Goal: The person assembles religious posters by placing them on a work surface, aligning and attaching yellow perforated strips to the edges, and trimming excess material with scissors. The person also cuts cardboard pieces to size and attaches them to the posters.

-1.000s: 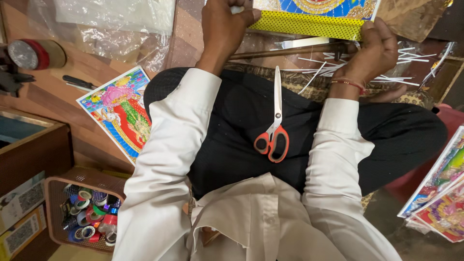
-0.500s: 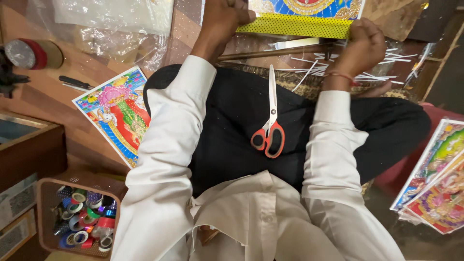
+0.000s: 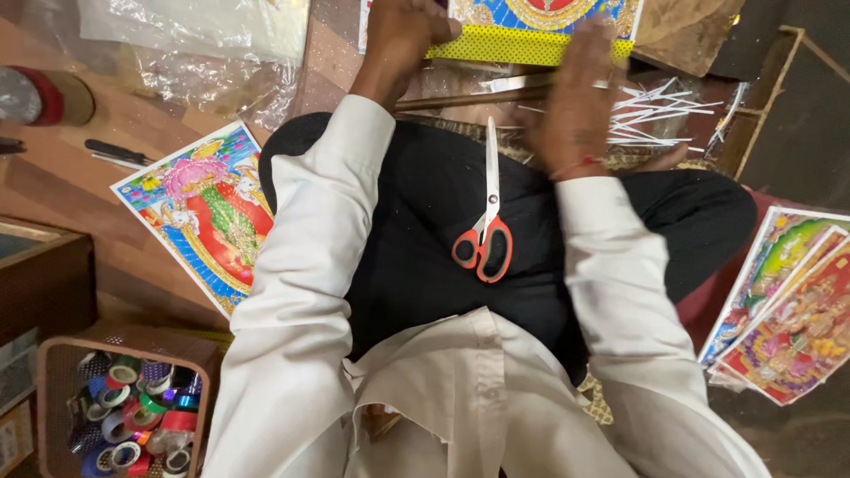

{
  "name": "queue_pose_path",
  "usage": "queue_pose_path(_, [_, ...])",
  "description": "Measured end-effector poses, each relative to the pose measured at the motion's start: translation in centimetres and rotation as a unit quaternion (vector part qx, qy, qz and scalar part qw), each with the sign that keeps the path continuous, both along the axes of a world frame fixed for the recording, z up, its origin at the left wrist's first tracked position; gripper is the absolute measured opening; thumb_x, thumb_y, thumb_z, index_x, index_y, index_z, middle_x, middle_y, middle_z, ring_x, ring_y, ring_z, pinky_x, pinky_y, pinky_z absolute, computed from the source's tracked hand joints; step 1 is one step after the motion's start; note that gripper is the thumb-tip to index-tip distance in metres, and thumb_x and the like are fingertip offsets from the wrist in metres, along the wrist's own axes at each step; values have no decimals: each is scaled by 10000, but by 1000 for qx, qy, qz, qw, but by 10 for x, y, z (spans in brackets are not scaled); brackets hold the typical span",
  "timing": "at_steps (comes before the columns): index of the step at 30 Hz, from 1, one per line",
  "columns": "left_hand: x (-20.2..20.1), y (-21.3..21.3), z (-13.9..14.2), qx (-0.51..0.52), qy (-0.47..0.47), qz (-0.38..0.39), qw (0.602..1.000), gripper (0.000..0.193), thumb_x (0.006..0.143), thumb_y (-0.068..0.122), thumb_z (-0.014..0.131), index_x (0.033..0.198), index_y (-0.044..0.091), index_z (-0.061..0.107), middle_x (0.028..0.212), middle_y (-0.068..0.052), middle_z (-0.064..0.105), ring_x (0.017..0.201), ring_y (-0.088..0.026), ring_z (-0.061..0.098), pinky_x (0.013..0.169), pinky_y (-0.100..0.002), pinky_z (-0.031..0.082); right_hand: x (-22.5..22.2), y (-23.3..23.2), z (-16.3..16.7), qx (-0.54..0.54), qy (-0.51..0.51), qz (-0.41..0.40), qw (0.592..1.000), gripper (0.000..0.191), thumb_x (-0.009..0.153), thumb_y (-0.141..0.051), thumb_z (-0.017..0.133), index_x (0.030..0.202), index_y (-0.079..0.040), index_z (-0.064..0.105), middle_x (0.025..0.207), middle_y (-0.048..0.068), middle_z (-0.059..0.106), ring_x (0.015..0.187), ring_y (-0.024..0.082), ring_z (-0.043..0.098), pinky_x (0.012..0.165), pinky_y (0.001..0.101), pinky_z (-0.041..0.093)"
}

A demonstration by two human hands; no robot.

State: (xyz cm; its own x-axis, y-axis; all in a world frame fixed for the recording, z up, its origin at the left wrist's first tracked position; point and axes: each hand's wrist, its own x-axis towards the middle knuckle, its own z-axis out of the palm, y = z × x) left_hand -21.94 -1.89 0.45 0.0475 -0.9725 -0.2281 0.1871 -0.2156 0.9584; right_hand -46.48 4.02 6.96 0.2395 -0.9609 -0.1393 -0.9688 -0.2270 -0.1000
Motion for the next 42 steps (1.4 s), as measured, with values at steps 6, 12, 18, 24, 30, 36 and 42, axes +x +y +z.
queue_pose_path(6, [0,2,8,57,-48,15,997,87,740,8,797,785,-27,732,743,-121,749,676,-217,722,633,-348,576,-43,2,-31,-73,-170,-25,982,1257,883,-420,971,1630,91,99,1728,316,89,1622,454,76,1350,490,147])
queue_pose_path(12, [-8,0,11,25,-28,-1,999,81,733,-23,755,798,-70,755,767,-159,757,724,-247,723,722,-360,583,-62,-14,-33,-80,-285,-58,953,1042,868,-272,945,1618,49,295,1696,320,185,1586,465,204,1301,471,246])
queue_pose_path(18, [-36,8,27,9,-74,-49,996,167,794,55,780,923,-38,728,864,-120,763,824,-228,743,780,-352,597,-16,55,23,-99,-291,-137,942,187,975,-160,700,1098,-19,691,991,200,741,885,378,714,779,470,550])
queue_pose_path(24, [-41,25,49,-119,-278,-32,953,590,816,43,734,1372,31,539,894,-133,694,849,-274,699,785,-399,531,42,182,55,11,-127,-8,992,322,793,-282,814,987,-96,637,813,124,708,661,365,683,557,485,532])
queue_pose_path(30, [-39,26,45,-131,-258,-71,955,484,892,78,685,1374,108,651,1154,-129,749,983,-243,735,910,-368,558,43,192,63,88,-102,-68,989,429,767,-304,840,976,-75,543,767,133,694,655,369,694,545,488,522])
queue_pose_path(36, [-30,13,22,-143,-100,-68,982,428,897,43,648,1322,68,689,1217,-128,761,1045,-224,749,932,-338,587,10,179,41,357,-581,-343,646,471,787,-189,776,1195,-107,556,825,43,732,586,191,717,366,245,380])
queue_pose_path(42, [-29,14,26,-54,-68,-83,993,398,837,82,612,1212,40,742,940,-87,739,784,-182,668,693,-332,579,9,166,35,374,-675,-280,571,520,966,-394,671,1329,-28,605,790,58,649,552,111,631,432,212,420])
